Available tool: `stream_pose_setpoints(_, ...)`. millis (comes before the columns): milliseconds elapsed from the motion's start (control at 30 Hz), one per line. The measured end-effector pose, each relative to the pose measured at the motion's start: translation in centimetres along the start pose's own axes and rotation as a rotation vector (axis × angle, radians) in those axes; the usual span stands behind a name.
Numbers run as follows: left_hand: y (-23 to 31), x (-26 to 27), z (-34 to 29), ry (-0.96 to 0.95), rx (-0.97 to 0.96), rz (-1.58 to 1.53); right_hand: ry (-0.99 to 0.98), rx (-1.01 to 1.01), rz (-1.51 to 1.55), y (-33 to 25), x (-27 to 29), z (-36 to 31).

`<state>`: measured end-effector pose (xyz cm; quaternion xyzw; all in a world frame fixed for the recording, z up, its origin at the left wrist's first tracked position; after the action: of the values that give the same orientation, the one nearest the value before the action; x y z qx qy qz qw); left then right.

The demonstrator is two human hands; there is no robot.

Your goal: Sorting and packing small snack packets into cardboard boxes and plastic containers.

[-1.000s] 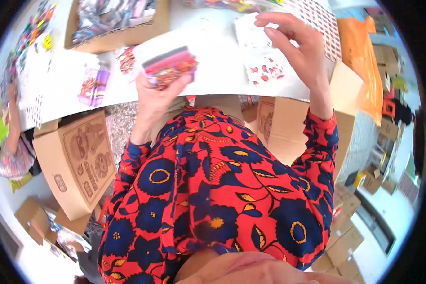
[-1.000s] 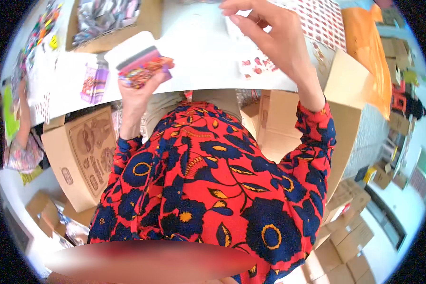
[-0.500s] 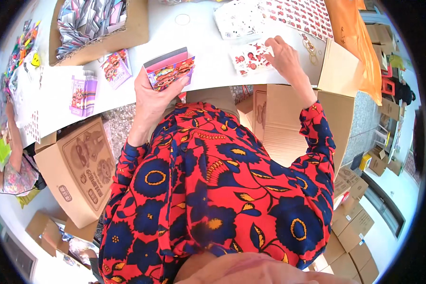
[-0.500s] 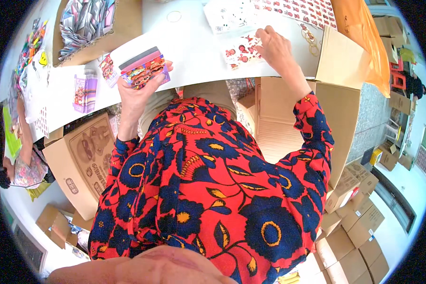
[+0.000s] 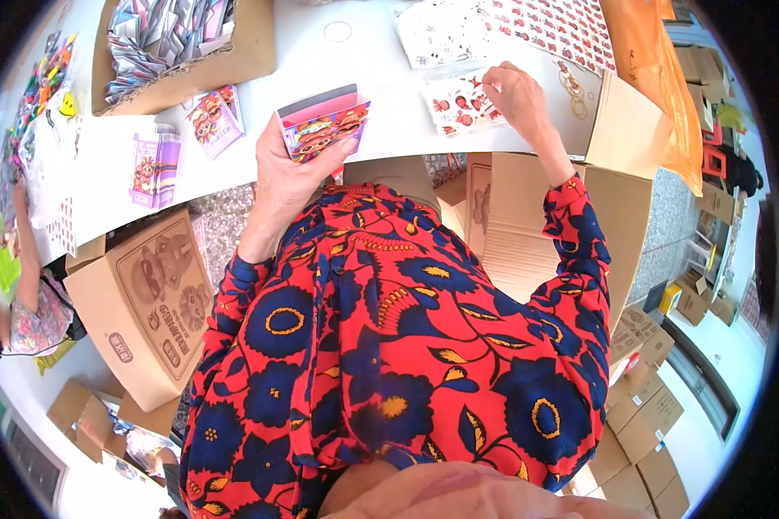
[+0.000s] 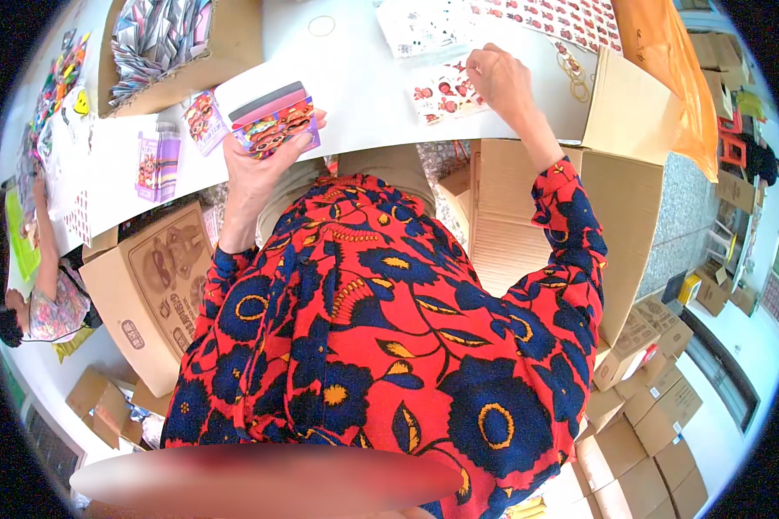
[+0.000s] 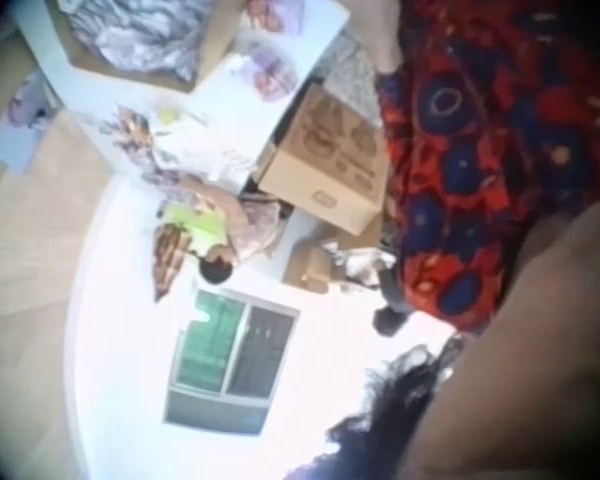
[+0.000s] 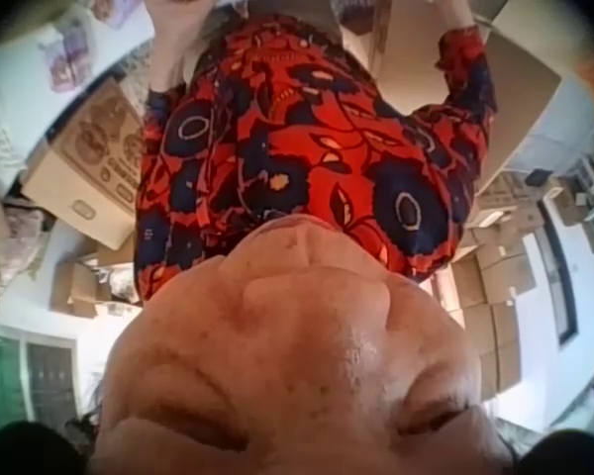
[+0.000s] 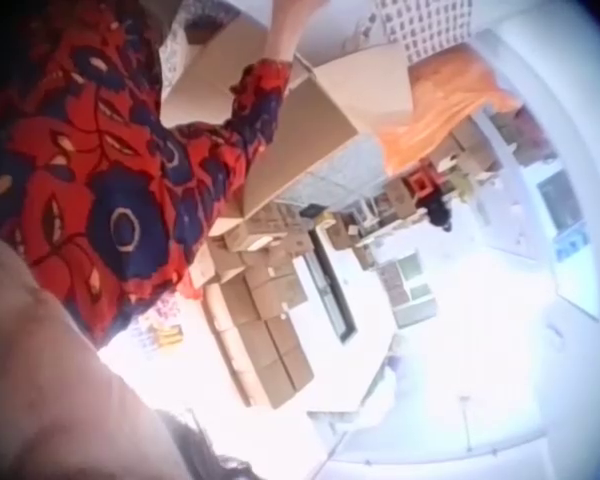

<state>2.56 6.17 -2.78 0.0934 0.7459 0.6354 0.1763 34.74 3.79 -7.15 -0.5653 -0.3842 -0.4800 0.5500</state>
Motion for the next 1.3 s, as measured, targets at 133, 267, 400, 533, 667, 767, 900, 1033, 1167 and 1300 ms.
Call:
stream_pose_setpoints(133, -0.1, -0.1, 0.0, -0.011, 0.007, -0.011, 0.162, -0.025, 0.126, 0.2, 1.9, 0.2)
stream_pose_setpoints(267, -0.8, -0.7, 0.4, -0.063, 0.011, 0.0, 0.421, -0.041, 0.276, 0.2, 5.1, -0.3)
stream_pose_setpoints(400, -0.7, -2.0, 0.6, -0.109, -0.012, 0.011, 0.487, -0.118, 0.432, 0.5, 6.5, -0.5)
stream_pose_setpoints(533, -0.5, -2.6, 0.5, -0.128, -0.013, 0.009, 0.381, -0.241, 0.693, 2.1, 4.9, -0.4)
stream_pose_setpoints(667, -0.7, -2.6, 0.3, -0.13, 0.028, 0.045, 0.335, -0.301, 0.929, 2.5, 3.9, -0.5)
stream_pose_setpoints(767, -0.9, -2.7, 0.4, -0.132, 0.029, 0.048, 0.118, -0.327, 0.796, 2.2, 2.8, -0.2)
stream_pose_setpoints(900, -1.4, -3.0, 0.4, -0.161, 0.025, 0.057, 0.171, -0.227, 0.975, 0.7, 3.2, 0.0)
stream_pose_setpoints(1033, -2.0, -3.9, 1.2, -0.242, 0.043, 0.037, 0.245, -0.071, 0.706, -2.2, 4.6, 0.0)
stream_pose_setpoints(1167, -2.0, -5.9, 3.7, -0.321, 0.086, 0.037, 0.211, 0.052, 0.659, -5.1, 6.0, 0.4)
stream_pose_setpoints(1300, -1.1, -9.1, 5.8, -0.458, 0.09, -0.062, 0.2, 0.154, 0.69, -6.2, 6.8, 0.7)
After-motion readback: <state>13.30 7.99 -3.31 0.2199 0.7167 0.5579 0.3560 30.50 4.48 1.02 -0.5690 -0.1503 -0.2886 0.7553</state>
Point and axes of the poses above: each hand's wrist, its own z-axis towards the middle knuckle, its own x-axis out of the back of the hand, y = z × x, the point moved 6 cm from there along z, towards the middle knuckle, and after that the axes turned 3 degrees about y, right-handed, at the moved point
